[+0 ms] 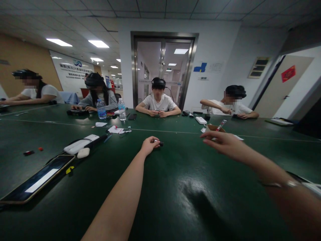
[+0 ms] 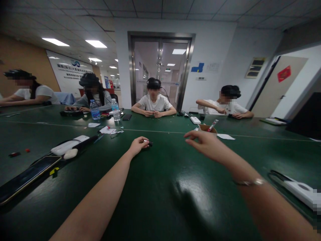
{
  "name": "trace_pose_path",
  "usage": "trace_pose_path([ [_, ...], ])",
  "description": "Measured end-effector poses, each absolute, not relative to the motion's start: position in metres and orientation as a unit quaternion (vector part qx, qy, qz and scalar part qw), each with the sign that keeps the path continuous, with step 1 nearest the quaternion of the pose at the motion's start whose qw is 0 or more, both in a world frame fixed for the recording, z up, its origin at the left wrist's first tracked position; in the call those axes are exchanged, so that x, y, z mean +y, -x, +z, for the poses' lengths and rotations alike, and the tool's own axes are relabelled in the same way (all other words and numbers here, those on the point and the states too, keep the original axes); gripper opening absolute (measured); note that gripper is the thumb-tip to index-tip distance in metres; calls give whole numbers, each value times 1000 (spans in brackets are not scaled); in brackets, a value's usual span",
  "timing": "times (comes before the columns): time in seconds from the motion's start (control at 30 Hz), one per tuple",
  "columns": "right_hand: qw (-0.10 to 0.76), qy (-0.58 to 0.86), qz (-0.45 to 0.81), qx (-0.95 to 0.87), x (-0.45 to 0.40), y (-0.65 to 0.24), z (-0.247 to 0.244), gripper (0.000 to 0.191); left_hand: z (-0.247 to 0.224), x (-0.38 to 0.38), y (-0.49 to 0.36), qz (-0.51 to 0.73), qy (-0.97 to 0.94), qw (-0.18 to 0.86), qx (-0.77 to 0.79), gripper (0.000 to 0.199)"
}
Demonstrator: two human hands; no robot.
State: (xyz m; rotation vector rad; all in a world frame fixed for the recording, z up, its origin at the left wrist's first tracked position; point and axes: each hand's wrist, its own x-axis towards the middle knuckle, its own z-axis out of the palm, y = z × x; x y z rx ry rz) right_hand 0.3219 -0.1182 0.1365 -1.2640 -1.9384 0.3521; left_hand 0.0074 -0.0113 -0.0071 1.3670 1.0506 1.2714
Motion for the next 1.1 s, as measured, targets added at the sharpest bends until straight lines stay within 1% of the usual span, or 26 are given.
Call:
trace_pose_path([
  [0.03,312,500,217,-778,-99,-300,130,11,-6,-12,-7,522,-564,478,425,18],
  [0.1,271,511,335,-744,-61,-256,110,15,-6,-11,-7,532,-568,470,416,21],
  [0.2,229,517,457,-686,-17,-205,73,25,-7,-9,-5,559,-563,451,409,25],
  [0.27,236,490,546,-638,-2,-184,51,32,-7,-7,-4,568,-558,450,404,28],
  [0.3,254,466,586,-612,1,-176,42,33,-8,-6,-3,571,-554,454,402,29],
  [0.37,314,413,640,-567,4,-166,27,29,-8,-6,-2,575,-547,463,396,27],
  [0.47,391,354,664,-529,1,-160,12,16,-8,-6,-4,569,-546,472,394,23],
  [0.53,422,343,667,-509,-1,-161,7,10,-7,-6,-6,559,-549,480,395,22],
  [0.6,448,352,663,-486,-2,-163,5,8,-6,-4,-8,542,-542,501,401,20],
  [0.73,482,375,643,-463,-1,-164,5,15,-1,-2,-9,492,-510,560,429,12],
  [0.8,484,360,650,-463,-2,-165,5,20,-1,-2,-8,490,-513,558,430,11],
  [0.97,471,311,685,-461,-6,-174,5,33,-5,-4,-3,493,-539,532,429,21],
  [1.1,476,310,690,-449,-5,-177,5,34,-4,-6,-3,488,-540,525,441,22],
])
